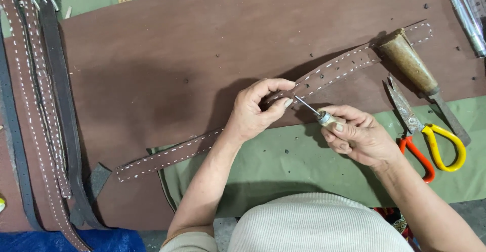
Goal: Punching holes into a leather strap using an awl and a hammer on a workbench.
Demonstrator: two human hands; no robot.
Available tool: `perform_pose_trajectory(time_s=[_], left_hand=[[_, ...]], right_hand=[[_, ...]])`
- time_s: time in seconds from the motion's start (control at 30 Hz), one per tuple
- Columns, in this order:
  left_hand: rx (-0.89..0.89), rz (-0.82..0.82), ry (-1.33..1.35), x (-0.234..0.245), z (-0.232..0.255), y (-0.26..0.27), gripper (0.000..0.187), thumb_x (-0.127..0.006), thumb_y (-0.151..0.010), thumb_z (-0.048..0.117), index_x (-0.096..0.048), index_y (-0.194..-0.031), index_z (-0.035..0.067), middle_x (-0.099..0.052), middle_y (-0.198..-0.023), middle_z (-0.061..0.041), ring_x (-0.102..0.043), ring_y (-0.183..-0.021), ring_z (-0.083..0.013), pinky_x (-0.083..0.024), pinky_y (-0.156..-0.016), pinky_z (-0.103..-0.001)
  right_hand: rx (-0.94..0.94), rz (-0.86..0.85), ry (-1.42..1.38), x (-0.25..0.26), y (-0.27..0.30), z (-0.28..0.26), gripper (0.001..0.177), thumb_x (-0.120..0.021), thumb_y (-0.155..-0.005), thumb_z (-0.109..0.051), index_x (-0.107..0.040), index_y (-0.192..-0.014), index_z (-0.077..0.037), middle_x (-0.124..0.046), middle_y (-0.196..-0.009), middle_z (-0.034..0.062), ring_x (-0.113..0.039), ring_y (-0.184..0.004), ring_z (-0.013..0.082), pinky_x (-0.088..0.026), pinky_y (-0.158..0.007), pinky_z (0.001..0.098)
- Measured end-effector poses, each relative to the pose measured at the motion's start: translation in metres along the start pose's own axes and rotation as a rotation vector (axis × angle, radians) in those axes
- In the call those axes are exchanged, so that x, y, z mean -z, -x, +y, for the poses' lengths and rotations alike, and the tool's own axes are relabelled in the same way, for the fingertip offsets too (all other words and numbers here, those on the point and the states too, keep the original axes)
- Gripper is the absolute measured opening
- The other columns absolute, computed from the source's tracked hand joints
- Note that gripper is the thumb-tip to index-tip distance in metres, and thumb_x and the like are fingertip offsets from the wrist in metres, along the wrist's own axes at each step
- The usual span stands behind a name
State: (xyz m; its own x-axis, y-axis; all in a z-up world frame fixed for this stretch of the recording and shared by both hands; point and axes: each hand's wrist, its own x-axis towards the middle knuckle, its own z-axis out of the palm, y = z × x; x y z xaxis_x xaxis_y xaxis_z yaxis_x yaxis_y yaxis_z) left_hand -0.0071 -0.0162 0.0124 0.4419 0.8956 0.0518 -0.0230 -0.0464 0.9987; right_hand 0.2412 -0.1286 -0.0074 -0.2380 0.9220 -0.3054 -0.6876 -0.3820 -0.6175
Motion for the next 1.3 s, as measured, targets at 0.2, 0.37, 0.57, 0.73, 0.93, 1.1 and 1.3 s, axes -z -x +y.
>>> perform_pose_trajectory(time_s=[0.2,0.37,0.57,0.73,0.93,1.1,1.3], left_hand=[[-0.064,0.011,-0.045,-0.002,0.012,-0.003,0.028,-0.077,-0.092,0.003,-0.076,-0.119,0.009,-0.075,-0.106,-0.008,-0.072,-0.099,-0.017,-0.06,-0.088,-0.031],[-0.094,0.026,-0.057,-0.004,0.015,-0.003,0.027,-0.076,-0.091,0.001,-0.076,-0.116,0.009,-0.075,-0.104,-0.01,-0.074,-0.098,-0.0215,-0.061,-0.086,-0.034],[-0.115,0.033,-0.061,-0.004,0.014,-0.003,0.025,-0.076,-0.091,0.001,-0.077,-0.114,0.008,-0.076,-0.103,-0.011,-0.075,-0.098,-0.0224,-0.061,-0.085,-0.035],[-0.093,0.025,-0.054,-0.002,0.016,-0.003,0.025,-0.076,-0.09,0.0,-0.077,-0.113,0.009,-0.076,-0.102,-0.01,-0.075,-0.098,-0.0217,-0.06,-0.085,-0.034],[-0.069,0.016,-0.035,0.0,0.014,-0.004,0.025,-0.076,-0.09,-0.001,-0.077,-0.113,0.008,-0.076,-0.1,-0.012,-0.075,-0.096,-0.0218,-0.06,-0.083,-0.035],[-0.049,0.02,-0.045,0.0,0.012,-0.004,0.026,-0.076,-0.09,0.001,-0.077,-0.114,0.01,-0.076,-0.098,-0.011,-0.075,-0.095,-0.02,-0.061,-0.082,-0.034],[-0.115,0.064,-0.224,-0.009,0.04,-0.001,0.035,-0.077,-0.089,0.005,-0.072,-0.123,0.011,-0.076,-0.101,-0.012,-0.076,-0.095,-0.0285,-0.063,-0.084,-0.039]], right_hand=[[0.011,-0.059,-0.027,0.007,-0.002,0.003,0.042,-0.06,-0.094,0.008,-0.062,-0.136,0.005,-0.067,-0.078,0.0292,-0.058,-0.055,0.0134,-0.045,-0.046,0.0215],[0.031,-0.062,-0.014,0.006,-0.002,0.004,0.044,-0.06,-0.092,0.01,-0.063,-0.135,0.005,-0.069,-0.08,0.0299,-0.059,-0.056,0.0139,-0.045,-0.046,0.022],[0.096,-0.033,0.095,0.004,-0.002,0.008,0.046,-0.063,-0.09,0.011,-0.062,-0.135,0.004,-0.072,-0.084,0.0319,-0.056,-0.058,0.0134,-0.044,-0.049,0.023],[0.17,0.009,0.237,0.005,0.003,0.014,0.048,-0.067,-0.087,0.012,-0.063,-0.134,0.004,-0.074,-0.086,0.0238,-0.058,-0.061,0.0116,-0.045,-0.051,0.0239],[0.363,0.161,0.768,0.005,0.01,0.022,0.052,-0.078,-0.078,0.009,-0.065,-0.128,0.007,-0.076,-0.116,0.0208,-0.072,-0.103,0.0213,-0.058,-0.085,0.0377],[0.618,0.272,1.343,-0.017,0.002,0.018,0.045,-0.087,-0.081,-0.009,-0.076,-0.125,-0.006,-0.069,-0.085,0.0149,-0.071,-0.077,0.0314,-0.055,-0.064,0.0391],[0.689,0.302,1.302,-0.014,0.004,0.028,0.046,-0.085,-0.083,-0.006,-0.072,-0.126,0.001,-0.066,-0.082,0.0148,-0.066,-0.073,0.0317,-0.053,-0.064,0.0403]])
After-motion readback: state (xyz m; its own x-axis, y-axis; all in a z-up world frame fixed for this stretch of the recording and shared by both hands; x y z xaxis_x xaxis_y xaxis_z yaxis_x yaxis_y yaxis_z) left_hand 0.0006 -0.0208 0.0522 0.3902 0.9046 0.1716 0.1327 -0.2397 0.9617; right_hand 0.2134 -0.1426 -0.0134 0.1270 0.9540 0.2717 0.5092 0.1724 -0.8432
